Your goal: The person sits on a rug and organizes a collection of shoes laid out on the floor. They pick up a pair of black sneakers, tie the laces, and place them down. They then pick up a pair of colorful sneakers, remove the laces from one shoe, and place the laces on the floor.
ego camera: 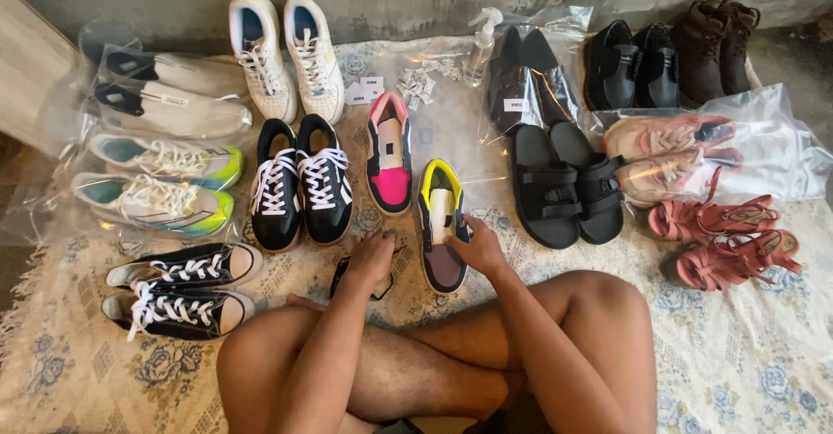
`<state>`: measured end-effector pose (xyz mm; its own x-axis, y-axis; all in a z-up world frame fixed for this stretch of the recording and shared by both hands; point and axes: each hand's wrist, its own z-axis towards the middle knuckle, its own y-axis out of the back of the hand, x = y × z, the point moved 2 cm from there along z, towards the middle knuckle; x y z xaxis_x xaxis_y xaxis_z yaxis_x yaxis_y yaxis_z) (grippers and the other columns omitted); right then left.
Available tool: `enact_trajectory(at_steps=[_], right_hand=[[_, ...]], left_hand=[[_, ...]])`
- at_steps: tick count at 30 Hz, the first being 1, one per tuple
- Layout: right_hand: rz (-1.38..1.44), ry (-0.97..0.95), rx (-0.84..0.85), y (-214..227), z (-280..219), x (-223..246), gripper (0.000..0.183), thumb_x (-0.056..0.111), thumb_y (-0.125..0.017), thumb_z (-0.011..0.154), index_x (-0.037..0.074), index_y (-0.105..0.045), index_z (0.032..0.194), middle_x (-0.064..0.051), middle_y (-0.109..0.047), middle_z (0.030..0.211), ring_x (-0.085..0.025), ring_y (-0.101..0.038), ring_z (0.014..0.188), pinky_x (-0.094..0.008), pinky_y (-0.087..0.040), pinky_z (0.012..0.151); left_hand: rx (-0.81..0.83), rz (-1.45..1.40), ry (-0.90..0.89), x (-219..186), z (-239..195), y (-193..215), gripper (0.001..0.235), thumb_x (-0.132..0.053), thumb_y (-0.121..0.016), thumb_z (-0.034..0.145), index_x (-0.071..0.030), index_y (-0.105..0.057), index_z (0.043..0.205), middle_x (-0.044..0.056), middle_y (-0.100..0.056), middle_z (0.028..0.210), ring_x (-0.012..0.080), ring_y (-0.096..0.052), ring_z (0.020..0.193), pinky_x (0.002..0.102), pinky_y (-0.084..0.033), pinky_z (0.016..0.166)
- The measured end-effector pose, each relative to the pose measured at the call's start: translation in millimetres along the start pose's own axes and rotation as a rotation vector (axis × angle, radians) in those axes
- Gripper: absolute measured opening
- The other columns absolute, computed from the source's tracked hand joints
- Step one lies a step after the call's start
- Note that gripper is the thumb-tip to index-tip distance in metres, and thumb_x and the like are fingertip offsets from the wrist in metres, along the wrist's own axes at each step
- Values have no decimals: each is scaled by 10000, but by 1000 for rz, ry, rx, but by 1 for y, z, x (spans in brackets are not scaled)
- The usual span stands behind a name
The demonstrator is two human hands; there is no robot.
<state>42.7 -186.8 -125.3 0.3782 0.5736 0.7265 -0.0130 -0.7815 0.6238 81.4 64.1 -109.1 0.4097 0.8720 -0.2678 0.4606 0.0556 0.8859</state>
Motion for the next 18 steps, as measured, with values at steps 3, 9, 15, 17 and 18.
enact_trajectory(at_steps=[3, 9, 15, 17, 18], right_hand=[[17, -1, -13, -2, 5, -4, 776, 387, -810, 754, 71, -612, 1434, -167, -634, 1403, -422, -675, 1152, -496, -574, 1003], [7, -8, 95, 4, -15, 21, 1114, 582, -850, 682, 44, -429, 1562, -205, -509, 1513, -434, -539, 1350, -508, -474, 1155], [-37, 8, 130, 4, -34, 63, 1443, 592, -939, 590, 25, -122, 1636, -313, -306, 1578, -546, -347, 1440, -603, -361, 1211], [59, -7, 129, 8, -40, 82, 1391, 540, -912, 616, 62, -111, 1647, -298, -301, 1601, -529, -349, 1448, -588, -350, 1225], [154, -25, 131, 10, -45, 91, 1342, 488, -885, 643, 99, -99, 1659, -282, -296, 1624, -512, -351, 1455, -573, -339, 1239]], left_hand=[[1, 10, -31, -2, 3, -8, 419, 72, -557, 970, 62, -488, 1383, 290, -618, 1275, 434, -596, 1220, 612, -427, 1058], [-5, -555, 1, -4, -3, 1, 269, -92, -462, 1045, 25, -538, 1276, 271, -667, 1069, 434, -682, 971, 607, -511, 863], [-79, -1140, 49, -23, 10, -10, 270, -316, -592, 1017, -76, -566, 1137, 127, -588, 1018, 284, -584, 1021, 479, -441, 888], [-105, -1231, 49, -29, 15, -11, 252, -315, -576, 1021, -84, -557, 1119, 118, -543, 1018, 271, -541, 1026, 461, -419, 905], [-126, -1327, 51, -33, 17, -12, 235, -314, -561, 1024, -92, -549, 1101, 110, -497, 1019, 259, -499, 1031, 444, -397, 922]])
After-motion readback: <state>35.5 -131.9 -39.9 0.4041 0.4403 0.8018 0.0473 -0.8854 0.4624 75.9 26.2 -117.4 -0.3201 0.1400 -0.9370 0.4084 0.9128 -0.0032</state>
